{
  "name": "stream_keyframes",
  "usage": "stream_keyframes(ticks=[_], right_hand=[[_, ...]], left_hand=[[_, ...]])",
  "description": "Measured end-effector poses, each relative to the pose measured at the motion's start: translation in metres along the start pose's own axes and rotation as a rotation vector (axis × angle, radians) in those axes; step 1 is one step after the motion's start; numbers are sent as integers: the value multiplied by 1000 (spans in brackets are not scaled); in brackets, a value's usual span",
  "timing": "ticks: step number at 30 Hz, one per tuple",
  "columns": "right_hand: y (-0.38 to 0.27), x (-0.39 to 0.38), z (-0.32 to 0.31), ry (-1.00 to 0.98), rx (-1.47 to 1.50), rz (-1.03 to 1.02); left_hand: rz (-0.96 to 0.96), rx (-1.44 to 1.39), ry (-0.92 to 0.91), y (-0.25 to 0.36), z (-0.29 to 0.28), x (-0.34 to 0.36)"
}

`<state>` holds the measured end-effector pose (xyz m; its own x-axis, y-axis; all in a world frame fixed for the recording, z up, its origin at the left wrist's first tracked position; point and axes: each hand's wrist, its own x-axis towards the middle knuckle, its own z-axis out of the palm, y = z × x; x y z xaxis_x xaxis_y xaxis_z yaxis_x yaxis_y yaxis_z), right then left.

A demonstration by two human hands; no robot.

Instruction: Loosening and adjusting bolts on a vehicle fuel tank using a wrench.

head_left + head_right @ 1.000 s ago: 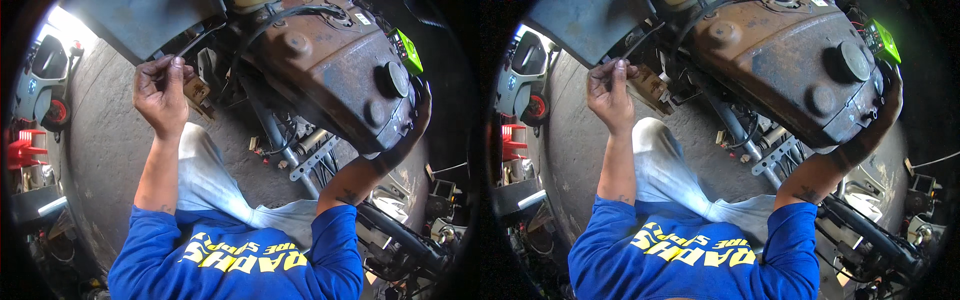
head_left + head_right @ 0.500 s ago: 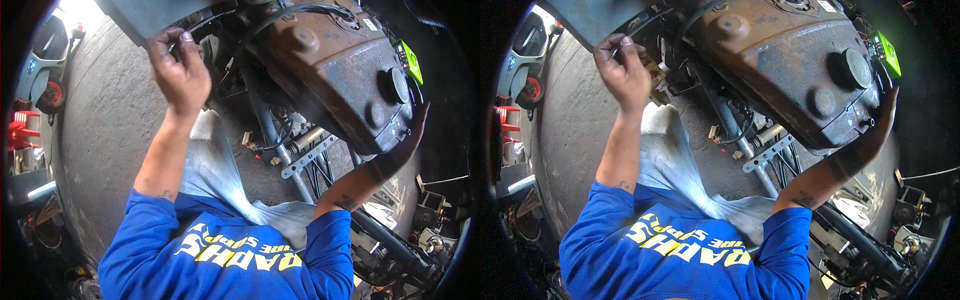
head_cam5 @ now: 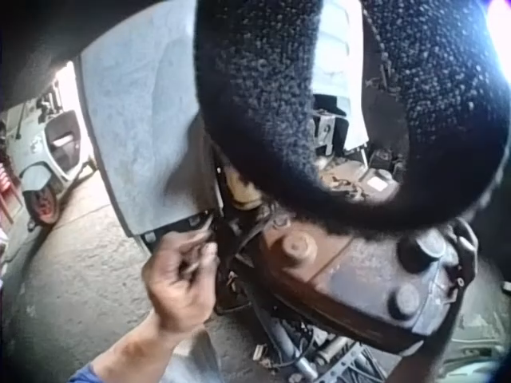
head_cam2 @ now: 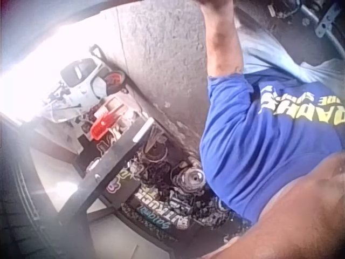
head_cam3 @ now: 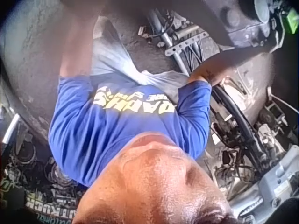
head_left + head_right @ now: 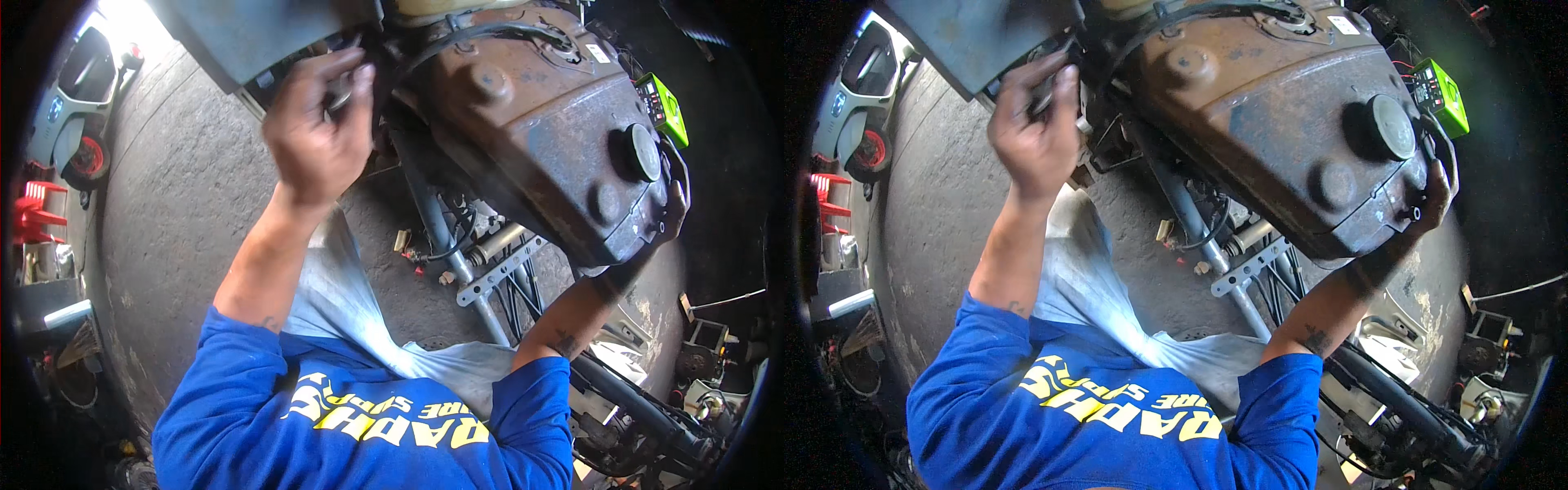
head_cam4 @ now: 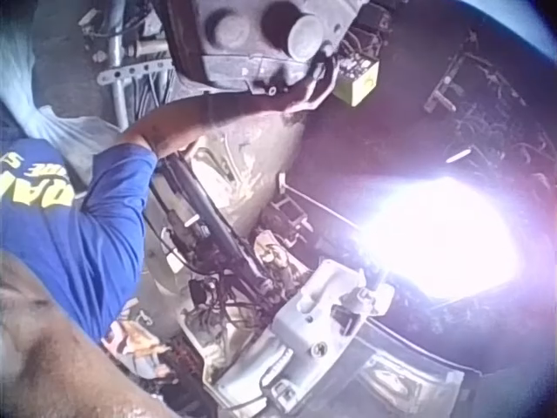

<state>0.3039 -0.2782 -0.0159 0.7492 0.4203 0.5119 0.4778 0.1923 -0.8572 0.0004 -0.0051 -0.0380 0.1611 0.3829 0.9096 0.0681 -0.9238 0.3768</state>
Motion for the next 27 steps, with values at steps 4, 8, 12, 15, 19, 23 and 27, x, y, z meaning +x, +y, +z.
stream_keyframes(ticks=[4,8,12,15,19,23,27], right_hand=[[2,4,-9,-17,-6,-46],[-8,-14,3,-54,-25,-75],[-8,-7,1,-102,-30,-103],[-8,-16,8,-141,-31,-125],[6,10,-20,-173,-15,-167],[1,3,-9,-200,-13,-204],[-14,-10,6,-168,29,-151]], left_hand=[[-346,-548,72,-1,-18,-14],[-397,-687,39,-12,-25,-17],[-405,-650,-16,-14,-23,-17],[-497,-691,-37,-16,-21,-17],[-556,-808,-90,-8,-24,-11],[-561,-560,48,6,-9,-15],[-175,-171,-112,12,0,-13]])
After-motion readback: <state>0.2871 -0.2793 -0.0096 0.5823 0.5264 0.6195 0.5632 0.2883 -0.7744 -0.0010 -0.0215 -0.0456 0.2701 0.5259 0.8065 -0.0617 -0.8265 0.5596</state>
